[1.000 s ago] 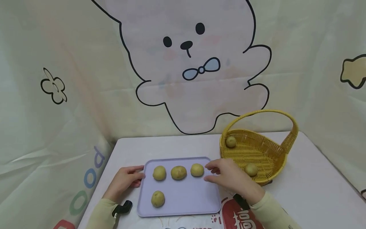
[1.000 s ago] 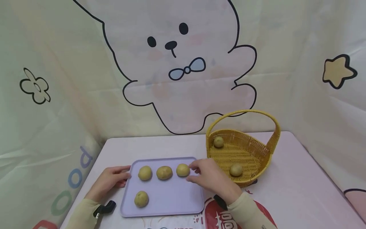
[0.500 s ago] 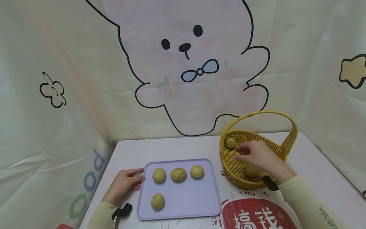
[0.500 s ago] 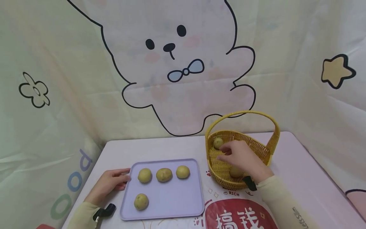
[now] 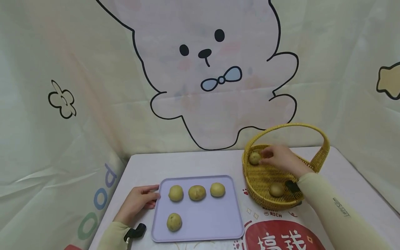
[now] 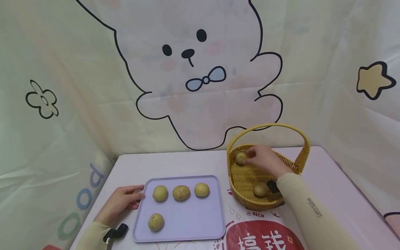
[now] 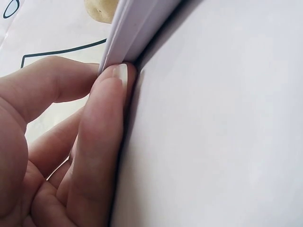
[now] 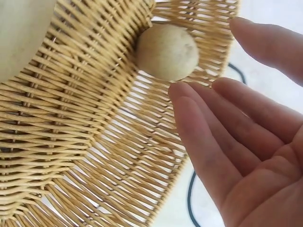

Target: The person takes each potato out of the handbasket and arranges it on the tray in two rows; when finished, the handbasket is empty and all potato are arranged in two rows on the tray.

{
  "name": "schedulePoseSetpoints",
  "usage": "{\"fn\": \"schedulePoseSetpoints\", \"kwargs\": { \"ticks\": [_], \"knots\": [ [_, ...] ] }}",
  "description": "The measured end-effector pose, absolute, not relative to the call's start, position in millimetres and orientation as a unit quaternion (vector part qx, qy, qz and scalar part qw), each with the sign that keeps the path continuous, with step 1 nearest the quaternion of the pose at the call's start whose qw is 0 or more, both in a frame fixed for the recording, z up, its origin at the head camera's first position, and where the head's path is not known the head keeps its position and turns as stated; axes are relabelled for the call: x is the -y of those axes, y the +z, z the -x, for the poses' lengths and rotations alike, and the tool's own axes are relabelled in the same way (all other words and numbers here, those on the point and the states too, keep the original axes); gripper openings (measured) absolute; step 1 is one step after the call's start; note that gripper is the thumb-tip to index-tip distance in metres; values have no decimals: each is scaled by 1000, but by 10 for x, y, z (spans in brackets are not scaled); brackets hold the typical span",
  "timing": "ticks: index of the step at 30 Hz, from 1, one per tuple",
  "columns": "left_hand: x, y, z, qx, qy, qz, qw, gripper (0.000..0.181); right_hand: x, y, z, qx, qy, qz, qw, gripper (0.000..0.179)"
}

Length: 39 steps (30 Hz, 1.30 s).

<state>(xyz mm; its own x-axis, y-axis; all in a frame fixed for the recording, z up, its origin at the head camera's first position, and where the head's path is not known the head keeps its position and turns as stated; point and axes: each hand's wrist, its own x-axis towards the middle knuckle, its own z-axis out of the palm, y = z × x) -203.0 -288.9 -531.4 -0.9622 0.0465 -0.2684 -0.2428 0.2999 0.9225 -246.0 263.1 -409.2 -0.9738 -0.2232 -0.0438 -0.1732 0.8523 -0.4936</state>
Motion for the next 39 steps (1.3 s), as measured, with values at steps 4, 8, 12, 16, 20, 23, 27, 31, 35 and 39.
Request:
{"fn": "schedulePoseSetpoints", "kwargs": {
  "ticks": [4, 8, 12, 16, 20, 23, 27, 31, 35, 39],
  "knots": [
    [2892, -5318, 2028, -798, 586, 64, 123, 59, -2663, -4159, 2556, -962, -249, 98, 55, 47],
    [2890, -5321, 2024, -798, 586, 68, 123, 58, -2691, -4253, 2626, -961, -252, 92, 59, 47],
    [2890, -5332, 2018, -800, 583, 69, 123, 58, -2697, -4329, 2685, -961, -256, 88, 63, 49],
    [2883, -5324, 2013, -801, 582, 72, 120, 58, -2689, -4353, 2728, -959, -264, 84, 64, 53],
    [2877, -5323, 2018, -800, 584, 70, 118, 58, -2672, -4351, 2764, -958, -268, 82, 67, 57],
    [2878, -5333, 2022, -799, 586, 69, 120, 58, -2654, -4346, 2796, -959, -263, 82, 69, 58],
    [2883, -5341, 2029, -799, 584, 72, 120, 57, -2640, -4360, 2851, -960, -256, 81, 74, 58],
    [2891, -5343, 2029, -800, 583, 72, 120, 57, -2621, -4380, 2893, -961, -254, 76, 80, 56],
    [2898, -5339, 2024, -801, 582, 73, 119, 57, -2604, -4401, 2918, -960, -257, 76, 77, 54],
    [2900, -5332, 2029, -802, 581, 75, 118, 57, -2601, -4412, 2926, -959, -264, 75, 72, 53]
  ]
}}
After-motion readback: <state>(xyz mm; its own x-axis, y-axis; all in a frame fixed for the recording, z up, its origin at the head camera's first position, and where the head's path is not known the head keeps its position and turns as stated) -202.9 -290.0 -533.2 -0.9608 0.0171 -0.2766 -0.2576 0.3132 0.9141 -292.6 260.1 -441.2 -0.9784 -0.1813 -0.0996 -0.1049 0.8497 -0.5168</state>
